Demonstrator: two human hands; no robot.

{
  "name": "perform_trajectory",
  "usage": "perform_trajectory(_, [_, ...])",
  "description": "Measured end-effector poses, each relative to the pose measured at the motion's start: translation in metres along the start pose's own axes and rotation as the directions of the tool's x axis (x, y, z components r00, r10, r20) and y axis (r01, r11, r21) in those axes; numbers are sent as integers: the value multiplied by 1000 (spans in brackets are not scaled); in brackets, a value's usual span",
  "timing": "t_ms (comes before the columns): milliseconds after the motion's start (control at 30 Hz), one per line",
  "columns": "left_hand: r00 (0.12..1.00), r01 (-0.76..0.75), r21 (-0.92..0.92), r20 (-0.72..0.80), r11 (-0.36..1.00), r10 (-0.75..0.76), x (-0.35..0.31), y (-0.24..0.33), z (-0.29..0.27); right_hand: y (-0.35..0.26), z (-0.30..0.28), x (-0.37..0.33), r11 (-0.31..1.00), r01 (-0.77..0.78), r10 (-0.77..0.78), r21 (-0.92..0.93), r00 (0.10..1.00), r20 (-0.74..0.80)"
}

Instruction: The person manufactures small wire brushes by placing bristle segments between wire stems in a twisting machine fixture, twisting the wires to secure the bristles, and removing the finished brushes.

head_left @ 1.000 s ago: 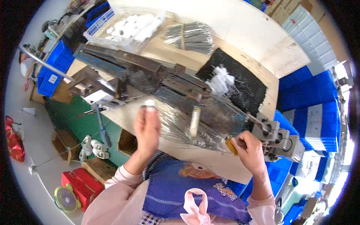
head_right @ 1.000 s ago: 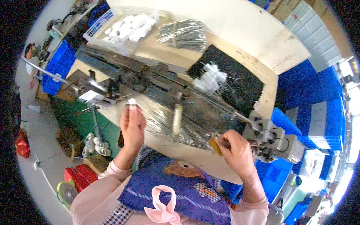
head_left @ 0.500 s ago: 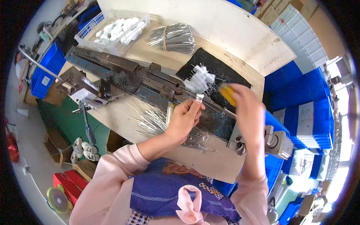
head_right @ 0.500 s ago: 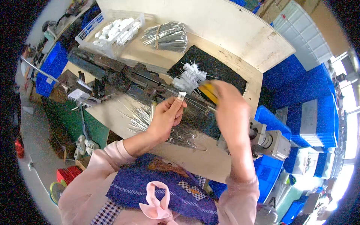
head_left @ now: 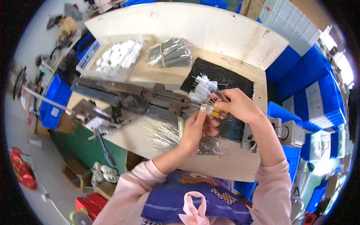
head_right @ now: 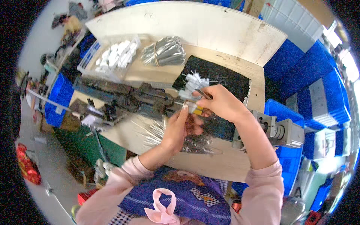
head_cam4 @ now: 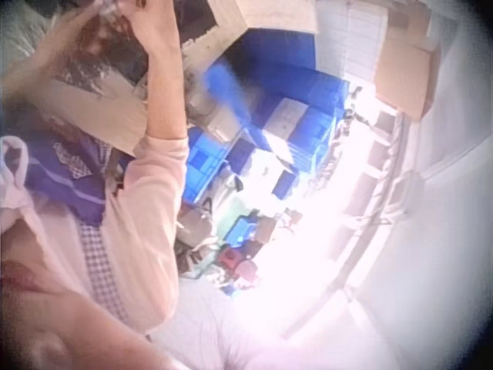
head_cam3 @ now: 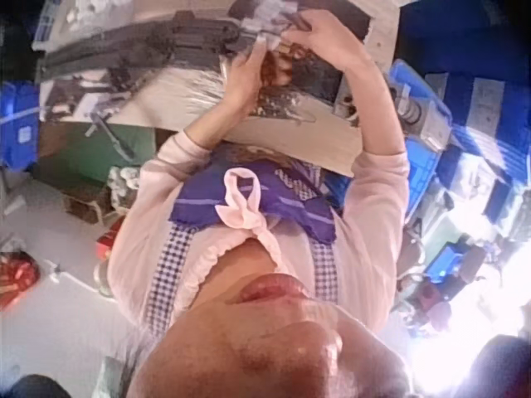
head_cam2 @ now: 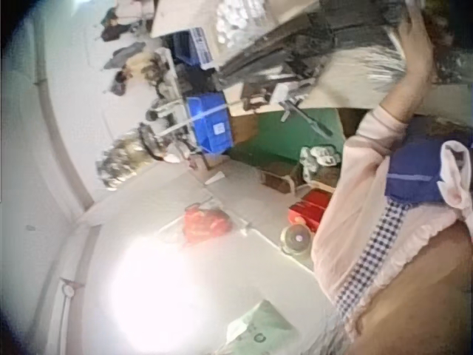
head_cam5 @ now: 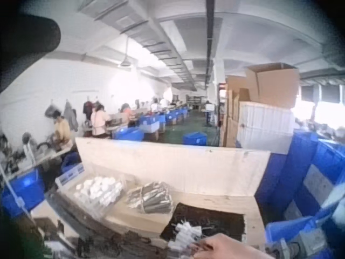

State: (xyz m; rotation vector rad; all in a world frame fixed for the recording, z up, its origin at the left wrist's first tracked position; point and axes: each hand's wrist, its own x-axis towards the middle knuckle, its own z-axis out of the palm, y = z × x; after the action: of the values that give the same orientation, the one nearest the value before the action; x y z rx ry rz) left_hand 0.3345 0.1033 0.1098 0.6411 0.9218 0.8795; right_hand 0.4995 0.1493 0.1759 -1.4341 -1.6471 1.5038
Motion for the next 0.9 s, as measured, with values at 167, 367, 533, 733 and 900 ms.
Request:
perform_trajectory(167, [943,72,-409,324,909,71,1,1,16,7,-3,0,876,191,-215,-443,977,-3])
perform_trajectory(367, [926,253,-697,376,671,41,6,18,-11,-8,4,-21,484,67,-417,-873,894,-163])
perform_trajectory(533, [917,232,-724,385,649,103,-1,9,-13,-9,49,-28,483,372,-620,-793,785,-9])
perform_trajectory(733, [924,131,-743,332,657,191,-10,5,-15,1,21,-17,695,276,-526,-664,824,-209])
perform_trajectory(900, [939,66,-713,282,698,199,-8,2,-13,-4,31,-9,594,312,-607,-741,779,-158])
